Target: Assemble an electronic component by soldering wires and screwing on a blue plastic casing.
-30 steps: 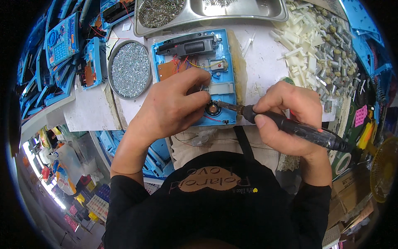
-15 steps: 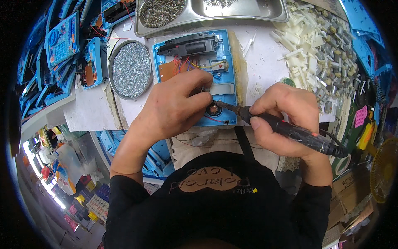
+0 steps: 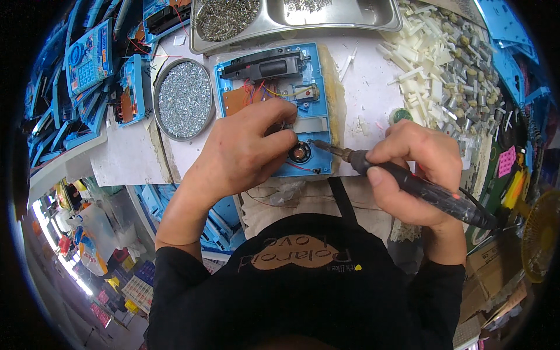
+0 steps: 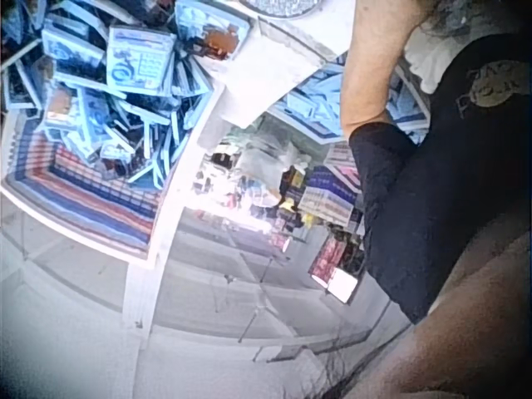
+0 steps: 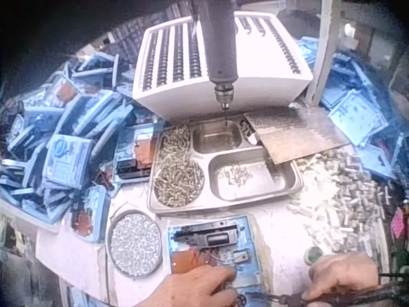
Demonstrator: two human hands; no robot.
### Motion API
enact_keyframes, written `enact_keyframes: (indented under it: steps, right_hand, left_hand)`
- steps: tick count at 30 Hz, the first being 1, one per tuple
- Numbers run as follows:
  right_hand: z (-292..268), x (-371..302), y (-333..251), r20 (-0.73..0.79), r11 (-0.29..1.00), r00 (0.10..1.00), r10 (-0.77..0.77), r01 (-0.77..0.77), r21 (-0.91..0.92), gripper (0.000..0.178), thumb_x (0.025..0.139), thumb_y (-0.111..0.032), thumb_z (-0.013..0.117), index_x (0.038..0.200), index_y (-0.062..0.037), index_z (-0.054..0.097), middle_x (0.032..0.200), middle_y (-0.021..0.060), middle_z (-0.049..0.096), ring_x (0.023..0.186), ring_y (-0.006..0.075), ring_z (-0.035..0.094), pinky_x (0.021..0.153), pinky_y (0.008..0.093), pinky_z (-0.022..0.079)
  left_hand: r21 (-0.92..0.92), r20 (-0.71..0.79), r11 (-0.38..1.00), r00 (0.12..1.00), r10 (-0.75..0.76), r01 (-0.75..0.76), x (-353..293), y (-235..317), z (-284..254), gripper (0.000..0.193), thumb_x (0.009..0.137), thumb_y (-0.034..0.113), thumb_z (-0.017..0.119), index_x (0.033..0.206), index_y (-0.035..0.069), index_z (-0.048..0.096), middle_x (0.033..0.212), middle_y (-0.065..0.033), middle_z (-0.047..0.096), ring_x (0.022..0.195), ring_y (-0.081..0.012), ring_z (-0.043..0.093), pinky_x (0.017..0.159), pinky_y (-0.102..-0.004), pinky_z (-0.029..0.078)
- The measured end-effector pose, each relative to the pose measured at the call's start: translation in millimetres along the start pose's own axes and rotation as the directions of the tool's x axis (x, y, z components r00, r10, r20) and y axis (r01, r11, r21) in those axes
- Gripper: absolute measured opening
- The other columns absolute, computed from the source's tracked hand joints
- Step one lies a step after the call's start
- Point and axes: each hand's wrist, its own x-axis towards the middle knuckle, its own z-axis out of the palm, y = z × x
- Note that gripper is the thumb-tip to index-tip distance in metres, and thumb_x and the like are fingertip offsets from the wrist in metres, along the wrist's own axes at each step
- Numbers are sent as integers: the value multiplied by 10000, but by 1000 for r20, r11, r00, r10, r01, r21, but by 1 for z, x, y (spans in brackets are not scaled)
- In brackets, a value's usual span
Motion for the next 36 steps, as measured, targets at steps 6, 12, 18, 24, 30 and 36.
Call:
enact_keyframes:
  steps: [6, 12, 18, 24, 30, 36]
  right_hand:
    - [-7, -10, -3, -63, 996, 994, 87, -85, 31, 177, 745, -67, 726, 889, 20, 673, 657, 50, 556, 591, 175, 518, 679, 323, 466]
    - [-11, -12, -7, -85, 989, 985, 147, -144, 46, 181, 753, -93, 723, 892, 13, 674, 678, 55, 565, 619, 180, 526, 751, 334, 483]
    - [-14, -14, -4, -93, 992, 988, 122, -118, 51, 185, 768, -100, 721, 901, 14, 662, 693, 63, 569, 631, 181, 526, 747, 332, 479]
    - [-16, -20, -4, -117, 986, 980, 158, -152, 64, 191, 776, -101, 723, 901, 23, 649, 758, 81, 585, 681, 185, 535, 748, 335, 466]
    - [-43, -50, 2, -335, 995, 939, 73, -44, 91, 245, 847, -145, 713, 984, 41, 629, 881, 102, 597, 807, 184, 541, 810, 371, 441]
    - [-184, -118, -5, -883, 910, 431, -188, -262, -322, 68, 961, -49, 634, 984, 11, 656, 940, 24, 638, 878, 79, 576, 819, 239, 451]
  left_hand:
    - [18, -25, 1000, 1000, 12, -12, 1, 2, 0, 137, 771, 73, 704, 881, 56, 622, 1071, -92, 611, 943, -287, 666, 701, -389, 566]
    - [47, -29, 999, 1000, 3, -1, -1, 3, 1, 179, 758, 72, 734, 905, 64, 632, 1100, -98, 627, 959, -292, 676, 717, -386, 575]
    - [40, -127, 999, 992, 6, -1, -19, -2, 6, 334, 733, 39, 787, 1054, 90, 711, 1167, -125, 656, 960, -304, 697, 756, -365, 586]
    - [58, -253, 998, 967, -9, 25, -37, 0, 9, 336, 724, 39, 770, 1055, 83, 736, 1107, -91, 667, 866, -248, 678, 682, -361, 550]
    - [91, -234, 996, 972, 36, -15, -34, 9, 7, 357, 722, 65, 807, 1072, 91, 742, 1067, -103, 644, 808, -258, 626, 681, -379, 491]
    - [78, -291, 994, 955, -56, 82, -48, 16, 14, 276, 720, 13, 791, 981, 34, 704, 1056, -160, 581, 838, -284, 582, 769, -383, 484]
